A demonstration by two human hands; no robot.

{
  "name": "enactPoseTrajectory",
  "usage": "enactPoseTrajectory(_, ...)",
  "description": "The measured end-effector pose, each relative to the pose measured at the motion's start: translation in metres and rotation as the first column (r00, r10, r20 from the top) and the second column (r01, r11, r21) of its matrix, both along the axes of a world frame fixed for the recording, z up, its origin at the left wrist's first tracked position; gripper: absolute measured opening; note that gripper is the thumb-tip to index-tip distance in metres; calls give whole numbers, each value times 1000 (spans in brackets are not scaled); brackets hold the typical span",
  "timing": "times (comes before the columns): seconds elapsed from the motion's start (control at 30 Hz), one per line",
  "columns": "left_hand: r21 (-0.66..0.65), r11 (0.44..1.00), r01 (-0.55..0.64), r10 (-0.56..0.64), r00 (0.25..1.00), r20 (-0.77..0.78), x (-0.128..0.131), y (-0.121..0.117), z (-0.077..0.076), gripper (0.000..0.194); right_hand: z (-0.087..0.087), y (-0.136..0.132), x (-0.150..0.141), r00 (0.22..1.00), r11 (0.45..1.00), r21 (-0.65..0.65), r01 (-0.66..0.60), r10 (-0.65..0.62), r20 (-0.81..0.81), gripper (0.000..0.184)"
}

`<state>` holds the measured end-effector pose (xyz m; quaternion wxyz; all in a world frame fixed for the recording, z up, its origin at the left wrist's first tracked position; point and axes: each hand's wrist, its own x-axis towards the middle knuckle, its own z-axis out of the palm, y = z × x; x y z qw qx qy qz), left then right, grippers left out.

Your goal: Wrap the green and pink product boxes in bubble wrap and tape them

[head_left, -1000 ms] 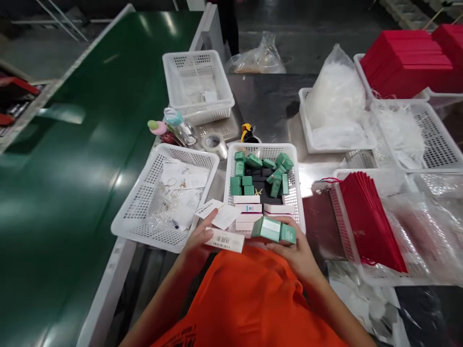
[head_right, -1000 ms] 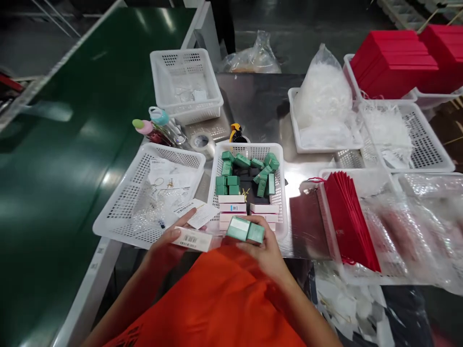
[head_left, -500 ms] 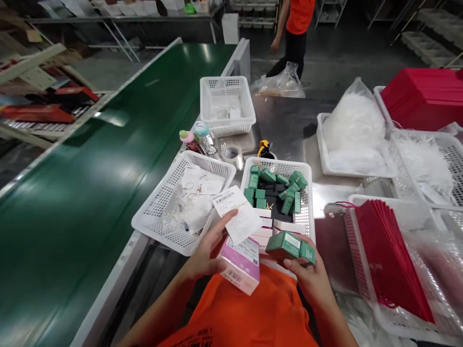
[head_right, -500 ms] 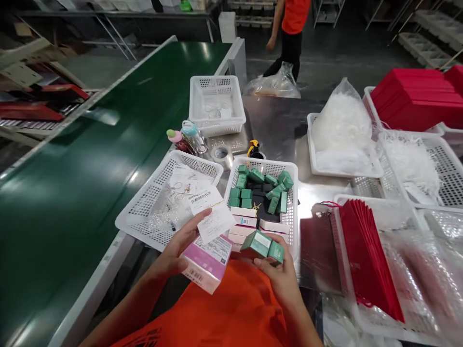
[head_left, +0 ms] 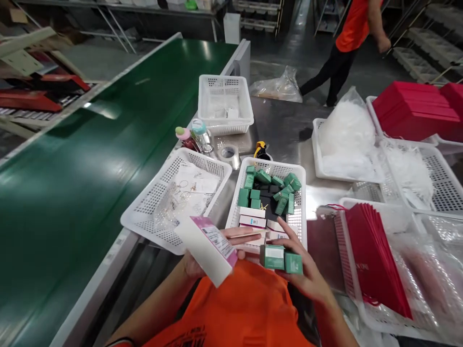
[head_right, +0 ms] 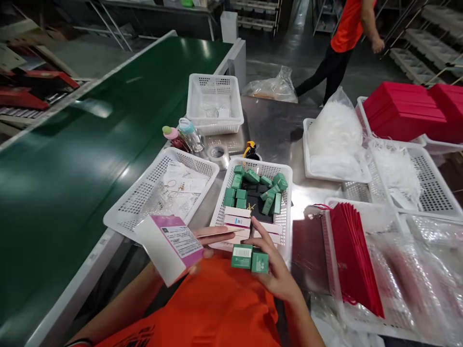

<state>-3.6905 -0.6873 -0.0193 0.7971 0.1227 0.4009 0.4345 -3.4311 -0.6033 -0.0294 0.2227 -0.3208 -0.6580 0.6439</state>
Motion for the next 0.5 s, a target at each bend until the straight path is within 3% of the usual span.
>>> enactPoseTrajectory(0.07,-37,998,57,-51,987,150,4,2,5,50,-1,4,-2,996,995,-45,-89,89,-9,38)
enactPoseTrajectory(0.13,-65,997,40,-23,970,244,5,2,4,46,-7,5,-6,993,987,-109,-114,110,-40,43)
enactPoseTrajectory(0.23,-84,996,-23,51,937,345,-4,0,-12,60,-24,3,-14,996,950,-305,61,-78,-44,53)
enactPoseTrajectory(0.3,-104,989,-106,138,918,372,-15,-4,-28,80,-36,3,-17,959,848,-473,237,-283,-27,57)
enactPoseTrajectory(0.37,-143,967,-211,246,921,304,-25,-9,-43,84,-47,6,-15,882,697,-613,373,-470,1,56)
enactPoseTrajectory(0.43,-170,921,-350,372,921,116,-28,-12,-57,68,-54,10,-8,803,549,-704,450,-594,50,50)
enactPoseTrajectory(0.5,-132,882,-452,443,892,-95,-20,-12,-69,49,-60,14,2,775,478,-751,455,-629,69,44)
